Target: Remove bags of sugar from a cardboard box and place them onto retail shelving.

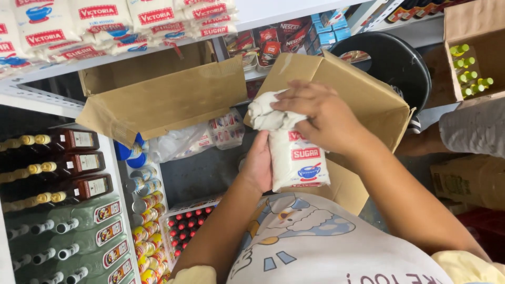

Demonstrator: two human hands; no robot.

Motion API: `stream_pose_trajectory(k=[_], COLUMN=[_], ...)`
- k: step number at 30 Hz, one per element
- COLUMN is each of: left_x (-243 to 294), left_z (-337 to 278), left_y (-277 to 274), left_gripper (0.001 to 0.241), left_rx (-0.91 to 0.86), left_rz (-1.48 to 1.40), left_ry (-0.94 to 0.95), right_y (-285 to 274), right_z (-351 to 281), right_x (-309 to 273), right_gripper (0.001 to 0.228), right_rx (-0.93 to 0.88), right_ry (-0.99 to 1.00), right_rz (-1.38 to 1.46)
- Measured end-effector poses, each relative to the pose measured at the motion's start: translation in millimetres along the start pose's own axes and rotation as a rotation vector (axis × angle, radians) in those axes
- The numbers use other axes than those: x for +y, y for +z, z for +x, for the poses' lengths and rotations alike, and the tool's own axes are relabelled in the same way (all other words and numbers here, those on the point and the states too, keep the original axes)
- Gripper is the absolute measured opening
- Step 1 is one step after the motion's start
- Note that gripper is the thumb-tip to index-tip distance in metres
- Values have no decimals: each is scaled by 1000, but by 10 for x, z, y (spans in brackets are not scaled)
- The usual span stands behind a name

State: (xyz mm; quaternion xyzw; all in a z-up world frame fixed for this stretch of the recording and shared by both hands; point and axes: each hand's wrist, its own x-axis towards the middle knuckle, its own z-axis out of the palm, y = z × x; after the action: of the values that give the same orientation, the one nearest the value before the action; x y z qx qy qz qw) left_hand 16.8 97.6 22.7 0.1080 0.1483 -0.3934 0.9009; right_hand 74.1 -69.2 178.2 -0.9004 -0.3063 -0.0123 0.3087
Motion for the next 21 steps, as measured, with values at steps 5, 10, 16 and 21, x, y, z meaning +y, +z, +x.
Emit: stream_pose_trajectory(k=[5, 10, 16, 21], left_x=[119, 174, 252, 203], left_z=[-87, -175, -164, -161], left_y=[145, 51, -25, -28], left_gripper=[69, 73, 81, 80], left_rx=[49, -46, -186, -208], left_rz=[-7, -69, -196, -183], left_ry=[95, 190, 200, 239], right_y=[108, 145, 177, 240], right_z=[-72, -229, -485, -528], right_x=[-188, -431, -649, -742], right_gripper=[55, 59, 52, 52], right_rx=[6, -49, -87, -8], right_ry=[-63, -197, -249, -257], right_rz=[37, -32, -39, -327])
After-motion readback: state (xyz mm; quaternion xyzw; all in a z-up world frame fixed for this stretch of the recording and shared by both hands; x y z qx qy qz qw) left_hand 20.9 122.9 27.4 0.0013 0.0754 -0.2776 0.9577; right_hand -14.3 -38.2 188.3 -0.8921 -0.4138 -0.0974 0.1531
